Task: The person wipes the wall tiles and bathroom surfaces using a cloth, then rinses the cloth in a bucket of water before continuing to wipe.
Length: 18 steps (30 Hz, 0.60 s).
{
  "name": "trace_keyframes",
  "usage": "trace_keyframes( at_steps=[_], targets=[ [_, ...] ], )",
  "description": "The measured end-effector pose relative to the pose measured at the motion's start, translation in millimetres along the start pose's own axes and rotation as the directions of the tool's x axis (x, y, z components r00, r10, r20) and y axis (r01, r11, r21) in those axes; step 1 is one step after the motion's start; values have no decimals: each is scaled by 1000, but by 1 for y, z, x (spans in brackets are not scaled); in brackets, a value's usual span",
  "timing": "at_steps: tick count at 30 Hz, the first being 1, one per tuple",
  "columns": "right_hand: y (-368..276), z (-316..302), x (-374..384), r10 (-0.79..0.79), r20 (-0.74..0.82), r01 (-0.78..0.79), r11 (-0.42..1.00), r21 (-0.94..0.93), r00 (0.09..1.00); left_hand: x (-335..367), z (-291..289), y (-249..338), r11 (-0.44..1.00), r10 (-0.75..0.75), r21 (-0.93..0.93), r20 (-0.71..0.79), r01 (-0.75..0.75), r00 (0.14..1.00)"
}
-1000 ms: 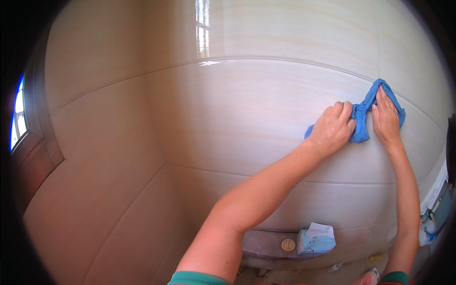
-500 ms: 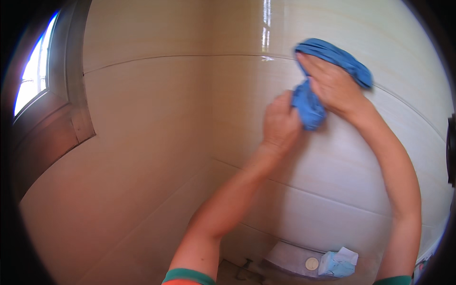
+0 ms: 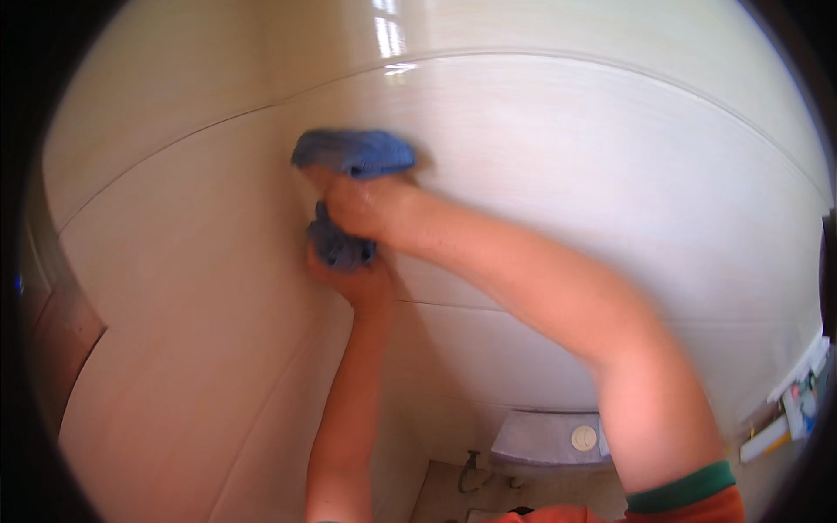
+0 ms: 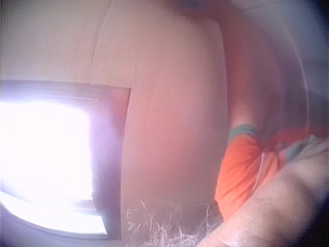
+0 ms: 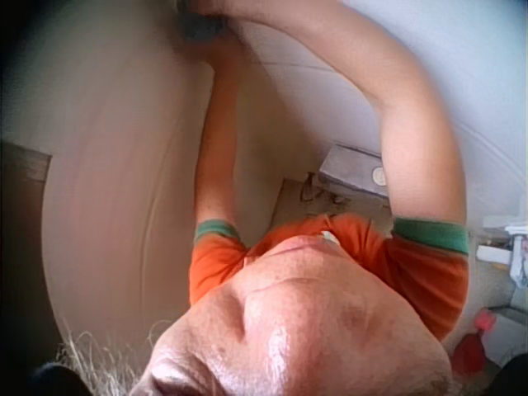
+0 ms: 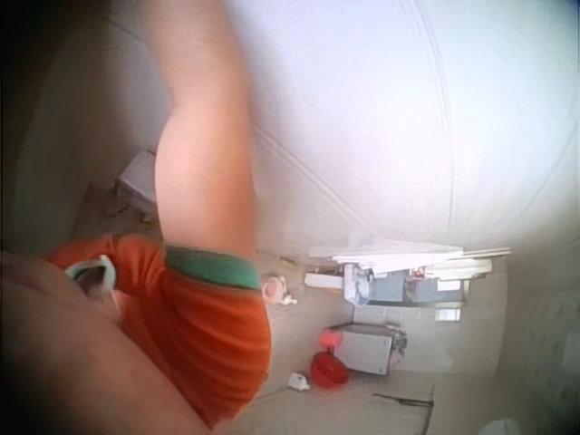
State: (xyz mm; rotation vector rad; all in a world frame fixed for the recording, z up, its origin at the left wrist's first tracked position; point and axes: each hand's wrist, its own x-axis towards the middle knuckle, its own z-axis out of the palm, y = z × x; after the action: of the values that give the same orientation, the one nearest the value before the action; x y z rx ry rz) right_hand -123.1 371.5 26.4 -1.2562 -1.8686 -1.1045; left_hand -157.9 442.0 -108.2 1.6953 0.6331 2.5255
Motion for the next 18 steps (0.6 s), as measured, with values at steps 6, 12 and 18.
trace_keyframes(
  at_steps=[6, 12, 18],
  targets=[
    [38, -53, -129, -253, 95, 271, 907, -323, 963, -97, 15, 71, 793, -265, -510, 206, 334, 942],
    [65, -233, -259, 191, 60, -156, 918, -366, 980, -136, 42, 237, 855, 385, -437, 179, -278, 905],
    [92, -353, -398, 473, -156, -484, 729, -484, 867, -195, 75, 386, 566, 652, -779, 221, -270, 726]
  ],
)
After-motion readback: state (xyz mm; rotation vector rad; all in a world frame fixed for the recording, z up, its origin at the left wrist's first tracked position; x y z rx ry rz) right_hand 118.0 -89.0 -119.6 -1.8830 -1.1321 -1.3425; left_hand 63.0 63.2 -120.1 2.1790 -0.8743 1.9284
